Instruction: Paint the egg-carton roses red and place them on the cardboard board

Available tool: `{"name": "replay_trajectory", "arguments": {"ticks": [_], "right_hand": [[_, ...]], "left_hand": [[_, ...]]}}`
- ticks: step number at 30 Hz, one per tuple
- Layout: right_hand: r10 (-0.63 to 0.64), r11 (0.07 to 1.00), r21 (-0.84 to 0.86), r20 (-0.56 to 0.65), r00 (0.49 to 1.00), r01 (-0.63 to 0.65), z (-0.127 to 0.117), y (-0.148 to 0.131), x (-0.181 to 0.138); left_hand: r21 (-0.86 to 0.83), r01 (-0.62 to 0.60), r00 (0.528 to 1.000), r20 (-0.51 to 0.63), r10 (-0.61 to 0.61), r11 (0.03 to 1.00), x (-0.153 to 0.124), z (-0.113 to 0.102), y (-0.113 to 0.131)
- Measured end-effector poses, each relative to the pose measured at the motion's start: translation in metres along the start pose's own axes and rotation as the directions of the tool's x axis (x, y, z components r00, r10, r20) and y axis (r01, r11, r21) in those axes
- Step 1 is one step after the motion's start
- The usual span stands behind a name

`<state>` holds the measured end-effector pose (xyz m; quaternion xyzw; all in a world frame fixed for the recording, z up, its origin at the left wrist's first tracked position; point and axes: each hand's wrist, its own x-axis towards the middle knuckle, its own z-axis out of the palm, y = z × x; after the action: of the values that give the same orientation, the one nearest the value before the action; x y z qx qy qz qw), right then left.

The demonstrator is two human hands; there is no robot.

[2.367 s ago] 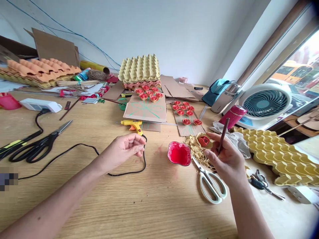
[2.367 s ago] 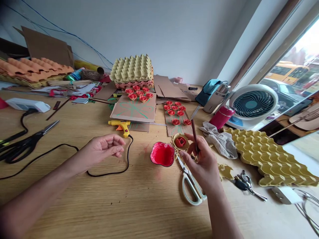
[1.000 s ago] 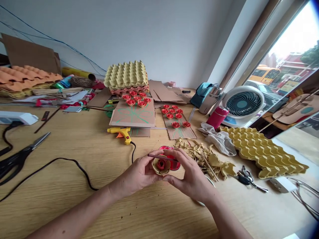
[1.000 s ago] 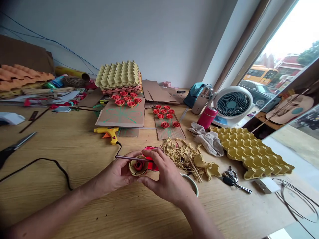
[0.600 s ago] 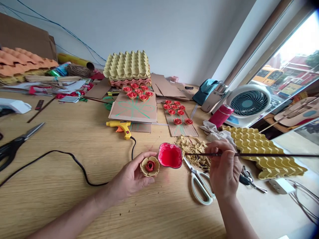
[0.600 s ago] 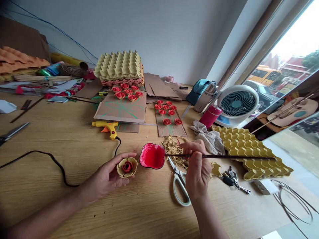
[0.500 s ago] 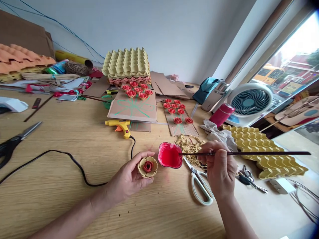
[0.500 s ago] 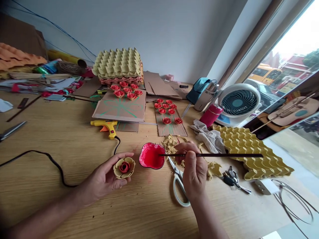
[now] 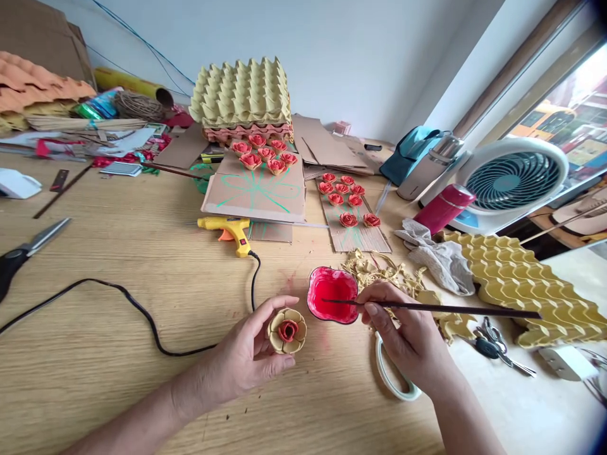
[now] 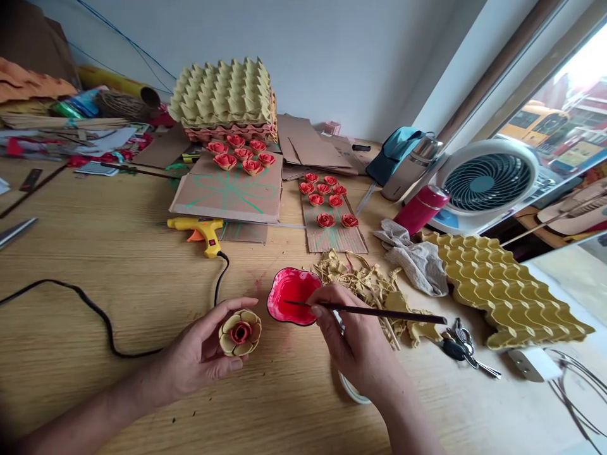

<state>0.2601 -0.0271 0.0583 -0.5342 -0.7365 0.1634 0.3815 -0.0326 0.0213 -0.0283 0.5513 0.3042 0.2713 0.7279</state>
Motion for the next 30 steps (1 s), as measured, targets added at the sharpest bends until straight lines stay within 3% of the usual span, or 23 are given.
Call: {"name": "replay_trajectory", "arguments": {"ticks": [9, 14, 23, 30], "right_hand": [[-0.146, 0.98, -0.118, 0.13, 0.981, 0.161, 0.002, -0.006, 0.002], [-0.22, 0.968, -0.092, 0.134, 0.966, 0.233, 0.003, -0.007, 0.006], [-0.242, 0.969, -0.052, 0.027, 0.97, 0.243, 0.004, 0.001, -0.003], [-0.212, 0.972, 0.073, -0.123, 0.969, 0.222, 0.006, -0.006, -0.009]], "left_hand": [[0.128, -0.008, 0.999, -0.033, 0.013, 0.992, 0.005, 0.005, 0.008], [0.187, 0.01, 0.999, -0.051, 0.0, 0.982, 0.003, 0.008, 0.01], [0.269, -0.031, 0.994, -0.092, 0.058, 0.963, 0.005, 0.009, 0.01], [0.479, -0.161, 0.968, -0.092, 0.232, 0.863, 0.001, 0.012, 0.013]]}}
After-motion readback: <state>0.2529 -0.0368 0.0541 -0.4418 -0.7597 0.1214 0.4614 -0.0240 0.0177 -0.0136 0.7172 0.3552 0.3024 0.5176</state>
